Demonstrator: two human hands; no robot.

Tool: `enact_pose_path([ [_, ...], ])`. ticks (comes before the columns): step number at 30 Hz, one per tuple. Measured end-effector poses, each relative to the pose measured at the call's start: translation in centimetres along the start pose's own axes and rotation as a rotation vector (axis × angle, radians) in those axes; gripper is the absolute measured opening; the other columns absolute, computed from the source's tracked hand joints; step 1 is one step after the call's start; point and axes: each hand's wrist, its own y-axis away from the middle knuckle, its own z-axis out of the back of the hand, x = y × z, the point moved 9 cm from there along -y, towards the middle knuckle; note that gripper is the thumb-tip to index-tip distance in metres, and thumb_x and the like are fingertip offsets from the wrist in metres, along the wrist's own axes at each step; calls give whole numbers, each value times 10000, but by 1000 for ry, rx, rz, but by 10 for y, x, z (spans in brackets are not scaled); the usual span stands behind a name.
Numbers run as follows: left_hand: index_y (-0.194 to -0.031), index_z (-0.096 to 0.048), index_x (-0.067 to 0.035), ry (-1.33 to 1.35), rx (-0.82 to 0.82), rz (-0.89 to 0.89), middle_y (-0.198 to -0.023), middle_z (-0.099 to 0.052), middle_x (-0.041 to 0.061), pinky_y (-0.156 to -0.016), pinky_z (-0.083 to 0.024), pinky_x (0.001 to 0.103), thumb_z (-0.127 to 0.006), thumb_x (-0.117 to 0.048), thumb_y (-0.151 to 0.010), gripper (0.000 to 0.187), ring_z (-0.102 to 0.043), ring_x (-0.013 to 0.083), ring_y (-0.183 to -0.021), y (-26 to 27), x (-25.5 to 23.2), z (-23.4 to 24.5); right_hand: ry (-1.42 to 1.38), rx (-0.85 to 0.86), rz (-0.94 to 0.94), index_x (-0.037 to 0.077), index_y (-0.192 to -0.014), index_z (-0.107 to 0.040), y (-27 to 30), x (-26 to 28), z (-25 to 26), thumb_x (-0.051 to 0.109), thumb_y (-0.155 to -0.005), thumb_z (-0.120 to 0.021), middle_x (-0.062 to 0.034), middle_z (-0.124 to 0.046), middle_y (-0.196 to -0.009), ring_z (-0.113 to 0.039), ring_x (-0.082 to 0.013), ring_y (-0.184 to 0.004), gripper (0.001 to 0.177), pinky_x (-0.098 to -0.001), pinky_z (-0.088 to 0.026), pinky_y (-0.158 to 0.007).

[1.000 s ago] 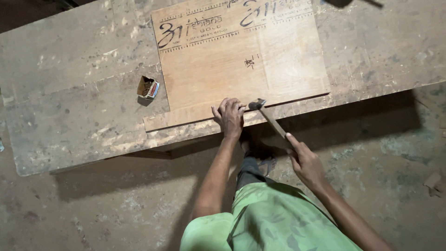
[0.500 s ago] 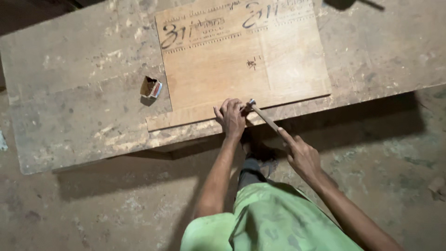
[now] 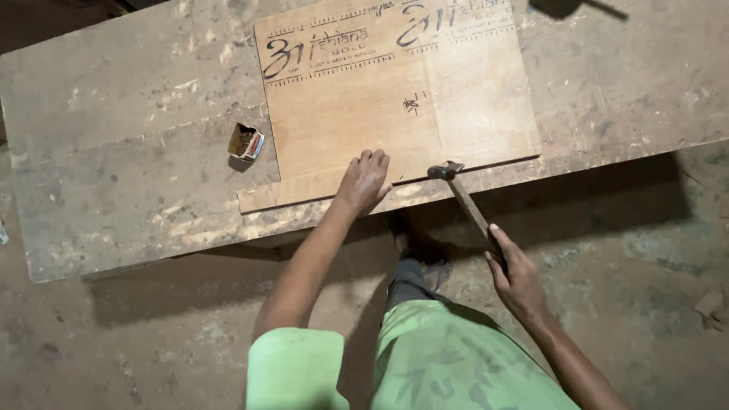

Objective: The person applies adhesive to a wooden strip using a small spatula, positions it onto a larger board, and secures it by hammering in nails. The person then uses a handsaw to trim the excess length from the strip.

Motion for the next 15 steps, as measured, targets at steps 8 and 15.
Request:
enact_pose_path([
  [8,-1364,-486,-10,7,131,-11,-1527,-427,198,-979,-506,535,-811,-411,-803,762,-409,439,-1402,-11,12,-34,145,110,80,249,-1534,-462,-14,11,-16,88,-895,-670,-155,-666,-1075,-690,-372,-902,691,-465,-547,-748],
  [15,-1327,-531,-29,11,78,-30,-1510,-475,188,-941,-557,493,-835,-353,-780,705,-466,426,-1386,-13,14,-46,415,319,35,304,-1561,-412,-40,9,-53,16,-835,-669,-164,-636,-976,-646,-382,-702,822,-491,-515,-590],
])
